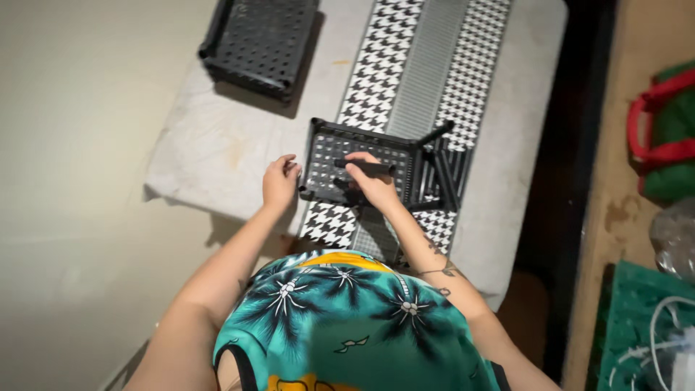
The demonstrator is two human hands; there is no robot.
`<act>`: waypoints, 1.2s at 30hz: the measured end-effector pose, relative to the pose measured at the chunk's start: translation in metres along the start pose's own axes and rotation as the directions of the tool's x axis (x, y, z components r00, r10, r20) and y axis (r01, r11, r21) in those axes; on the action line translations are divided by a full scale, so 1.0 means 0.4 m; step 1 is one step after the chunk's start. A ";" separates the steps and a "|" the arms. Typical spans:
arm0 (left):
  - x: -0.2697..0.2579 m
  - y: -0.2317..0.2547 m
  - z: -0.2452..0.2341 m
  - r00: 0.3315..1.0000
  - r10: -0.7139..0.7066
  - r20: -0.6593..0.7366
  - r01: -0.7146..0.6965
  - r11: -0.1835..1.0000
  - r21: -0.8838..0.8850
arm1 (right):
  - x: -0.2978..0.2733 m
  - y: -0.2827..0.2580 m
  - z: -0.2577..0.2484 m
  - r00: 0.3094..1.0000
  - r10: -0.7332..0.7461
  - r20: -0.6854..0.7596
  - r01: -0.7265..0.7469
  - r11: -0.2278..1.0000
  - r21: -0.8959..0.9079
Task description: The person disassembles a black plastic shelving unit by hand on a table. They remove the side panels, then detach the vertical and horizontal support rods, and finally separate the base tray, leaving all components laid out on the table.
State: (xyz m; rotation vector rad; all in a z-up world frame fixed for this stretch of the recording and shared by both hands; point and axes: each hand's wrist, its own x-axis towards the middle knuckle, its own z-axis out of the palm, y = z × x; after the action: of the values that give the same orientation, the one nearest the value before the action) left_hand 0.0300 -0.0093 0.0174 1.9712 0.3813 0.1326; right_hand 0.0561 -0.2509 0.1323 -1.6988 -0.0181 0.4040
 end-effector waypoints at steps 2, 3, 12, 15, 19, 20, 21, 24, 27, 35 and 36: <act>0.048 -0.052 -0.003 0.988 0.034 0.148 -0.033 0.999 -0.007 | 0.009 0.054 0.033 0.998 0.041 0.057 -0.046 0.994 0.101; 0.065 -0.076 -0.013 0.974 0.051 0.221 -0.049 0.999 -0.013 | 0.010 0.079 0.051 0.995 0.060 0.086 -0.072 0.986 0.151; 0.048 0.003 -0.024 0.946 -0.125 0.300 0.157 0.984 -0.086 | 0.002 0.090 0.160 0.982 -0.190 0.000 0.182 0.941 -0.286; 0.019 0.104 -0.086 0.974 0.149 0.168 -0.119 0.977 -0.179 | -0.007 0.041 0.180 0.957 -0.278 0.088 0.284 0.823 -0.492; -0.023 0.250 -0.177 0.829 0.521 0.201 -0.451 0.837 -0.309 | -0.004 0.038 0.201 0.953 -0.245 0.180 0.296 0.615 -0.731; -0.036 0.280 -0.189 0.774 0.599 0.206 -0.517 0.785 -0.342 | 0.001 0.049 0.204 0.930 -0.279 0.238 0.353 0.501 -0.790; -0.054 0.304 -0.193 0.757 0.618 0.211 -0.532 0.771 -0.349 | 0.004 0.064 0.205 0.904 -0.304 0.299 0.403 0.377 -0.834; -0.104 0.330 -0.170 0.773 0.601 0.205 -0.510 0.780 -0.362 | 0.010 0.114 0.218 0.958 -0.226 0.178 0.276 0.556 -0.784; -0.110 0.299 -0.118 0.875 0.467 0.128 -0.395 0.842 -0.368 | -0.023 0.146 0.209 0.921 -0.328 0.209 0.346 0.445 -0.826; -0.068 0.199 -0.077 0.963 0.256 -0.085 -0.254 0.752 -0.608 | -0.096 0.176 0.120 0.927 -0.299 0.228 0.353 0.479 -0.804; -0.076 0.204 -0.073 0.963 0.250 -0.097 -0.255 0.747 -0.613 | -0.088 0.180 0.121 0.933 -0.294 0.206 0.333 0.493 -0.804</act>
State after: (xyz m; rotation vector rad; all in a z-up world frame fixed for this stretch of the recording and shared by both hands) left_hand 0.0106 -0.0246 0.1059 1.3457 0.0475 0.3924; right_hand -0.0056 -0.2259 0.0665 -2.5783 -0.6546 0.1321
